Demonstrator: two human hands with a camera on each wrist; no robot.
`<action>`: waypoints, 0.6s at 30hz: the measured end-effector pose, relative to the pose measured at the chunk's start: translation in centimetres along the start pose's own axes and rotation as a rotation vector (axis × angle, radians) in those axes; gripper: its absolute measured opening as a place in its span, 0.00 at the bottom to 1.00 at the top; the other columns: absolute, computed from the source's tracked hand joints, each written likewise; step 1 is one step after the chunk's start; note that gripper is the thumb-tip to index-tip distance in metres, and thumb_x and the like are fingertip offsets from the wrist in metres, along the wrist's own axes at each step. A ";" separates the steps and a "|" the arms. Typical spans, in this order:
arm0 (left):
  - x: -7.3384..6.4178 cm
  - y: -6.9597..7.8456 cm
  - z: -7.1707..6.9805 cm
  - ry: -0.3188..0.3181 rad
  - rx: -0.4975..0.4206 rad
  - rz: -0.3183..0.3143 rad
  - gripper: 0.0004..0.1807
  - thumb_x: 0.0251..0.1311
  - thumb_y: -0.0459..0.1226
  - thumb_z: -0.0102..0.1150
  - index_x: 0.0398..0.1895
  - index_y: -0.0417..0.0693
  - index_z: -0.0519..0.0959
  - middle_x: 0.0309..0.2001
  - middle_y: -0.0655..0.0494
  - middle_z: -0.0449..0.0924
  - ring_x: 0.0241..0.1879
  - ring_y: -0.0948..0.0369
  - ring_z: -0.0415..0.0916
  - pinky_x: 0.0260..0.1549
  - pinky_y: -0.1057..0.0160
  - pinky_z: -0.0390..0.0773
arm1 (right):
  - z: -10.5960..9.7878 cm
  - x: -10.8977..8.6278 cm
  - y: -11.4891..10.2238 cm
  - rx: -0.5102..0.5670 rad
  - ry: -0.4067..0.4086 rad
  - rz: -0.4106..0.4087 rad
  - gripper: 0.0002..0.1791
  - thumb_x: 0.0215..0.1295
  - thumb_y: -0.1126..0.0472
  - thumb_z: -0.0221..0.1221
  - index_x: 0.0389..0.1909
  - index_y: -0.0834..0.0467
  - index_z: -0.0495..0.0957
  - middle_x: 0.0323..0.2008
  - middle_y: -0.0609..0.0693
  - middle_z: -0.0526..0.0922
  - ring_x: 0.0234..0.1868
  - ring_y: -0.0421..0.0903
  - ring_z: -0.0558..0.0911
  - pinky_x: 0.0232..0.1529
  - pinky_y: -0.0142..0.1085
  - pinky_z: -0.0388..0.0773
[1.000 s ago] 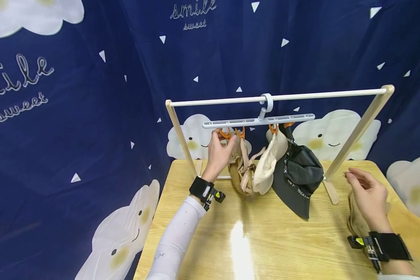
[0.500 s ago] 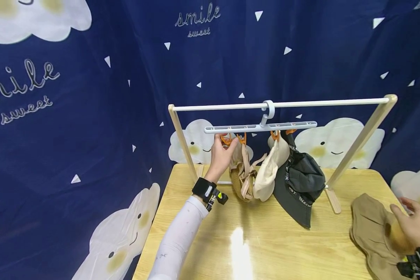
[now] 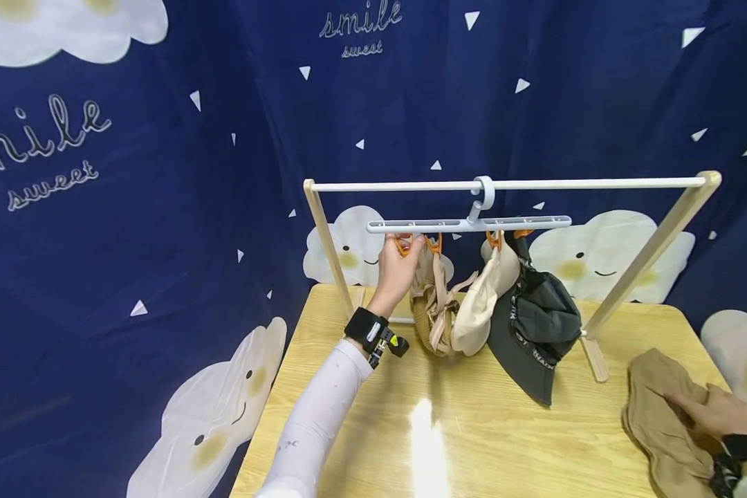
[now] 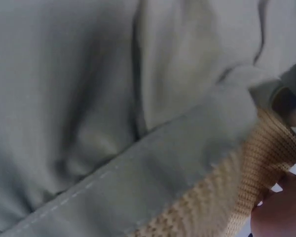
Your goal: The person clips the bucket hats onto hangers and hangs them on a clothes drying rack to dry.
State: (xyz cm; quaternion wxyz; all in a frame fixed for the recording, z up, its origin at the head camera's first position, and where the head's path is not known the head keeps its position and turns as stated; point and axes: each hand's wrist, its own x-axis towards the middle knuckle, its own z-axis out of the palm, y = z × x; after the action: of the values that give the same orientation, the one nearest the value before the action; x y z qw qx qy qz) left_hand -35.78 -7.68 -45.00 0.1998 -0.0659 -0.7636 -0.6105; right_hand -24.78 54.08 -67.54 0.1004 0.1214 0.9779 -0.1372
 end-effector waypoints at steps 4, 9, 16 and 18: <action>0.0 -0.4 0.0 0.009 -0.058 -0.008 0.19 0.74 0.47 0.61 0.56 0.44 0.71 0.34 0.56 0.77 0.23 0.56 0.80 0.28 0.58 0.83 | 1.2 -0.3 -0.4 0.004 -0.103 0.120 0.69 0.62 0.19 0.51 0.68 0.84 0.52 0.61 0.90 0.56 0.62 0.90 0.60 0.61 0.78 0.60; -0.1 -0.8 -0.1 0.074 -0.092 0.009 0.18 0.72 0.45 0.64 0.51 0.42 0.73 0.31 0.60 0.77 0.25 0.55 0.80 0.27 0.59 0.82 | -0.2 -1.1 -2.0 -0.007 -0.069 0.016 0.64 0.61 0.21 0.57 0.63 0.82 0.56 0.55 0.90 0.60 0.56 0.90 0.64 0.54 0.81 0.60; -0.3 -0.6 0.1 0.160 -0.008 0.102 0.14 0.70 0.46 0.66 0.47 0.46 0.80 0.32 0.58 0.79 0.29 0.65 0.74 0.28 0.67 0.73 | -0.2 0.7 0.1 -0.015 -0.094 -0.205 0.59 0.60 0.27 0.65 0.48 0.87 0.65 0.38 0.81 0.77 0.36 0.75 0.81 0.37 0.64 0.77; -0.2 -0.4 -0.1 0.157 0.020 0.130 0.13 0.70 0.46 0.66 0.45 0.47 0.80 0.30 0.56 0.77 0.27 0.66 0.72 0.27 0.67 0.71 | -0.3 0.7 -0.1 0.027 -0.109 -0.236 0.54 0.62 0.32 0.66 0.47 0.86 0.66 0.38 0.80 0.78 0.36 0.73 0.81 0.37 0.61 0.78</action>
State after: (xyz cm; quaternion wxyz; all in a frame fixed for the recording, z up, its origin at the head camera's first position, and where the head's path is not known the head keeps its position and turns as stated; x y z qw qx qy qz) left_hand -35.76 -7.82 -45.42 0.2987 -0.0654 -0.7457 -0.5920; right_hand -25.53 54.26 -67.43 0.1351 -0.0010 0.9766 -0.1676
